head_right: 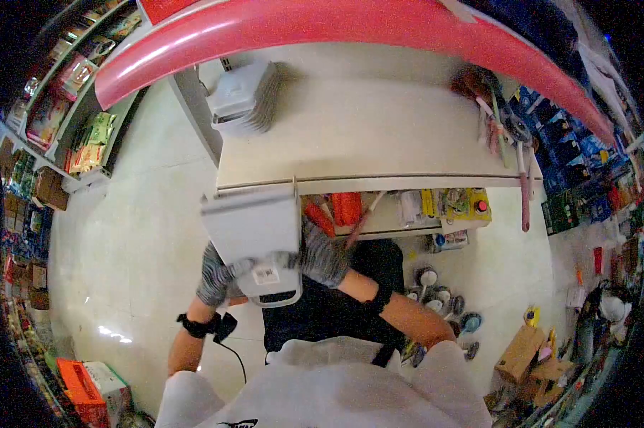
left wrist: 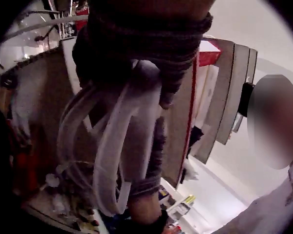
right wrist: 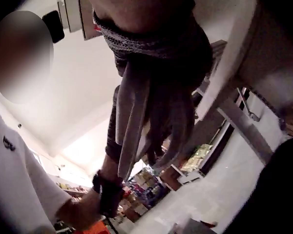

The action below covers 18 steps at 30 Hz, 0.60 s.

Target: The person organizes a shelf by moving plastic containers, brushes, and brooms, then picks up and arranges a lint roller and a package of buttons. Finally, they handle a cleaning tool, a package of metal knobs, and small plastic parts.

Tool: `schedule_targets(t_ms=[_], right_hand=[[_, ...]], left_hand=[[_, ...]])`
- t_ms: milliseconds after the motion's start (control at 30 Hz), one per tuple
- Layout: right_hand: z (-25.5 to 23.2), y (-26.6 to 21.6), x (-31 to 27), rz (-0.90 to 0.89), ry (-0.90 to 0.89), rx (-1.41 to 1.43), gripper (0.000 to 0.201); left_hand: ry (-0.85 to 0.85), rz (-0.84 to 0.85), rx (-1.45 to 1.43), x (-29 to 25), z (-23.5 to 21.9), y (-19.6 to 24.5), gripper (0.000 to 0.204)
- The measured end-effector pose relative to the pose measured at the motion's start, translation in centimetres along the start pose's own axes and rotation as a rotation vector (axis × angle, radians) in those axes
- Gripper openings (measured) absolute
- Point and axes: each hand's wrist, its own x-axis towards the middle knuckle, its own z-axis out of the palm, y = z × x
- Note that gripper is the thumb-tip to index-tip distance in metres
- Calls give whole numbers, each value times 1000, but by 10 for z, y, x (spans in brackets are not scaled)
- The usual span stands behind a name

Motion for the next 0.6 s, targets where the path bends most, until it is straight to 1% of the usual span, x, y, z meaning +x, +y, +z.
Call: schedule_targets(t_ms=[67, 100, 133, 167, 200, 233, 267, 300, 333, 367, 400, 433, 467, 600], right_hand=[[-12, -35, 33, 97, 9, 166, 69], [-18, -46, 51, 149, 14, 251, 65], [-18, -49, 72, 120, 55, 399, 58], [-18, -52, 95, 90, 98, 547, 52], [-25, -55, 121, 188, 87, 604, 52], [-32, -58, 148, 288, 76, 661, 52], [-35, -56, 177, 301, 110, 711, 48], [-36, -56, 203, 310, 142, 762, 44], [-41, -71, 223, 315, 175, 713, 42], [-46, -86, 244, 322, 206, 664, 41], [-54, -94, 256, 341, 231, 636, 41], [-57, -95, 262, 347, 244, 619, 41], [-62, -92, 266, 355, 253, 610, 42], [-68, -72, 277, 382, 260, 605, 43]], left_hand=[[89, 34, 42, 24, -2, 31, 64], [83, 37, 51, 40, -5, 49, 59], [75, 39, 62, 58, -9, 64, 55], [93, 29, -20, 79, -13, 71, 46], [51, 18, -75, 96, -16, 88, 44], [-86, 36, -28, 123, -38, 87, 40], [-113, 175, 44, 143, -40, 99, 39], [-160, 105, -170, 173, -55, 102, 38], [-182, 362, 267, 198, -70, 103, 37], [-142, 336, 259, 216, -83, 111, 37], [-94, 244, 162, 230, -91, 115, 37], [-42, 145, 39, 242, -98, 116, 38], [-6, 96, -12, 252, -104, 117, 38], [66, 27, -102, 273, -115, 108, 39]])
